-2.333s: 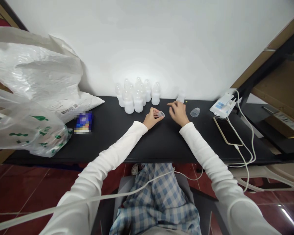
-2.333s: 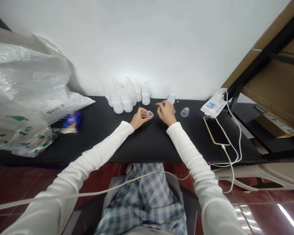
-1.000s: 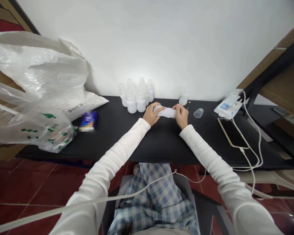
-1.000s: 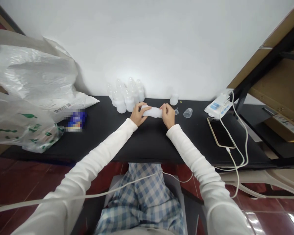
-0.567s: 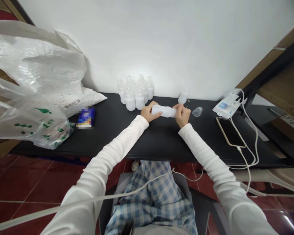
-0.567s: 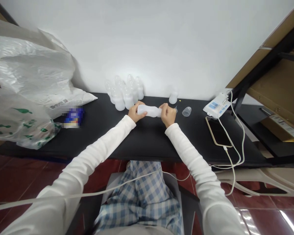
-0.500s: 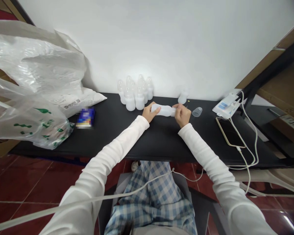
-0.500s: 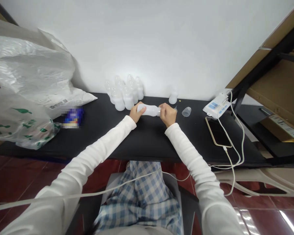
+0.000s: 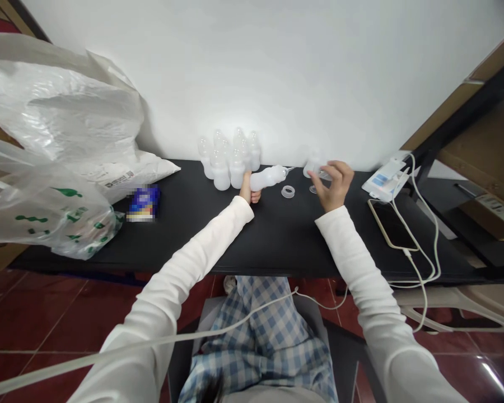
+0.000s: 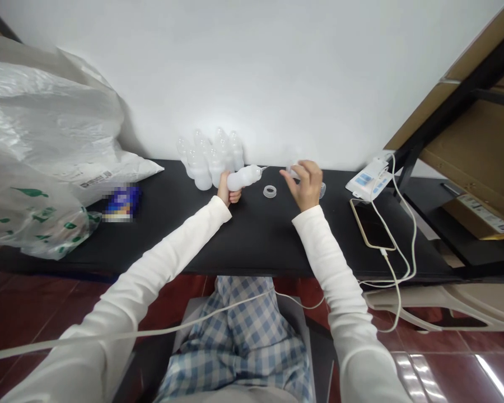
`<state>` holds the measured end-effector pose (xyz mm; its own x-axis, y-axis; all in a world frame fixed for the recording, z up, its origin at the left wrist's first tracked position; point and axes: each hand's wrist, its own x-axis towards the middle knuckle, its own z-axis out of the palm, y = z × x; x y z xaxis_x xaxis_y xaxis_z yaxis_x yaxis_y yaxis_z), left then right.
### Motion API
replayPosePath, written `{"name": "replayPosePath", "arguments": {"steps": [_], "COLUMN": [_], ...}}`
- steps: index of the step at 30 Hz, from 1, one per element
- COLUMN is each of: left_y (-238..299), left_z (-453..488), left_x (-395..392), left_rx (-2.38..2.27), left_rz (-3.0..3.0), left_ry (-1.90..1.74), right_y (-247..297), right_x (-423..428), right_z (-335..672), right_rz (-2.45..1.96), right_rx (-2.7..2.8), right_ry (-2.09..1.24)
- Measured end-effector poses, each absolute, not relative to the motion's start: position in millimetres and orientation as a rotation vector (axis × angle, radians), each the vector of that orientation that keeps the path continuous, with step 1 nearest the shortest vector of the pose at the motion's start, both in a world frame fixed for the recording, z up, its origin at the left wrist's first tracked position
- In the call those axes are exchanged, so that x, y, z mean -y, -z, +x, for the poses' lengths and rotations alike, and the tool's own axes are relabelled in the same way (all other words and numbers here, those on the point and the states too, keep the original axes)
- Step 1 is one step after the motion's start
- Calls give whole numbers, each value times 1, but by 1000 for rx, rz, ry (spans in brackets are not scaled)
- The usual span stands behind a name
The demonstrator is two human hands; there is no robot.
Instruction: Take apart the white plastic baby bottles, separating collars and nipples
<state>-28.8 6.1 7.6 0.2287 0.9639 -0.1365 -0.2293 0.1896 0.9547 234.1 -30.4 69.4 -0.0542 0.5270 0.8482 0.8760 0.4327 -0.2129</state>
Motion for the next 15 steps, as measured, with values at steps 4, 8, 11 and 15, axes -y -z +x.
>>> {"name": "replayPosePath", "arguments": {"steps": [4,8,11,15], "left_y": [-8,-14,-19,-19], "left_z": [-25,-20,-16,-16], "left_x": [-4,0,3,3], "left_rx": [-919,-969,-992,-986], "left_rz": [959,929,911,908], "left_ry": [-1083,-1076,-1077,-1078], "right_y": [-80,-69,-47,-30], "right_x": [22,9,0,-6], "right_z": [257,274,277,272], "right_rz": [-1471,-1892,-2138,-2062], "right_rx": [1490,1442,1450,1428], "right_ry": [560,483,270,352]}}
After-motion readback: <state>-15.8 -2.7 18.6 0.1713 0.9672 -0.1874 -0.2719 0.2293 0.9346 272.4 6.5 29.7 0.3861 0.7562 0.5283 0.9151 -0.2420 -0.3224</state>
